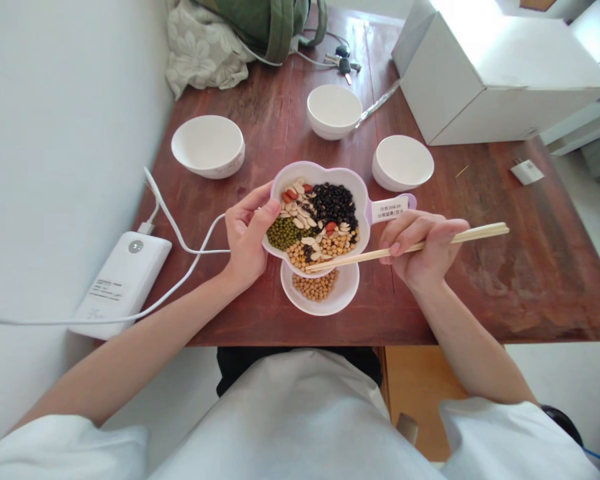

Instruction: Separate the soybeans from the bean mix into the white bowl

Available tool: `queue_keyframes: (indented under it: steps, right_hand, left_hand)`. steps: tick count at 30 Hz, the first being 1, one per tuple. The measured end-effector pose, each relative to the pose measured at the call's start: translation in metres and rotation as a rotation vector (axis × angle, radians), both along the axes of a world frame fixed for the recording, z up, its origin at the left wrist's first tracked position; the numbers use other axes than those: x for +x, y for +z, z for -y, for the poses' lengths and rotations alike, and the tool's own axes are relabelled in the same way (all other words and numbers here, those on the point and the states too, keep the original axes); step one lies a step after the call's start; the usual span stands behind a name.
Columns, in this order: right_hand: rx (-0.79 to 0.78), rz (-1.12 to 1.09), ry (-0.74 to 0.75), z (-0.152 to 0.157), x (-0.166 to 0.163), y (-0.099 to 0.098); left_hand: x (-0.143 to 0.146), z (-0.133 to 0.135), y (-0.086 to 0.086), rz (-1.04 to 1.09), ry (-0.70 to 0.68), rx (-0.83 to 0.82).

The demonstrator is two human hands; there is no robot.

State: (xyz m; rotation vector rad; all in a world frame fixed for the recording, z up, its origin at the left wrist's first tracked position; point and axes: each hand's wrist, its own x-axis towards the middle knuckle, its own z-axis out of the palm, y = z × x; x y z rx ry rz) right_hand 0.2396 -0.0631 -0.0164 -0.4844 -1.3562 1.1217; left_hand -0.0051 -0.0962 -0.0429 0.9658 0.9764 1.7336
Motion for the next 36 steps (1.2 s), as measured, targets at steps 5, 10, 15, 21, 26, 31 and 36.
queue_keyframes:
  steps: [5,10,15,21,26,31,36]
  right_hand:
    - [-0.017,0.018,-0.004,0.0006,0.0002,0.0009]
    - [-0.024,0.004,-0.046,0.0002,-0.0004,0.0047]
    - [-0.012,-0.007,-0.133,0.002,-0.0013,0.0072]
    - [0.084,0.025,-0.123,0.0032,-0.0027,0.0043]
    - [0.118,0.101,-0.116,0.006,-0.0009,0.0045]
    - [0.183,0.172,-0.102,0.0079,0.0024,0.0063]
    - [0.201,0.206,-0.061,0.0075,0.0027,0.0063]
  left_hand:
    - [-0.0002,0.0005,0.0003,-0.018,0.0,-0.008]
    - [-0.0001,0.0011,0.0026,-0.024,0.007,-0.032]
    - [0.0011,0.0015,0.0041,0.007,-0.006,-0.05]
    - [0.0019,0.0018,0.0063,0.008,-0.001,-0.079]
    - [0.0037,0.002,0.0075,0.014,-0.001,-0.085]
    - [0.0032,0.0017,0.0062,0.015,0.005,-0.077]
    - [0.0027,0.002,0.0069,0.009,-0.012,-0.083]
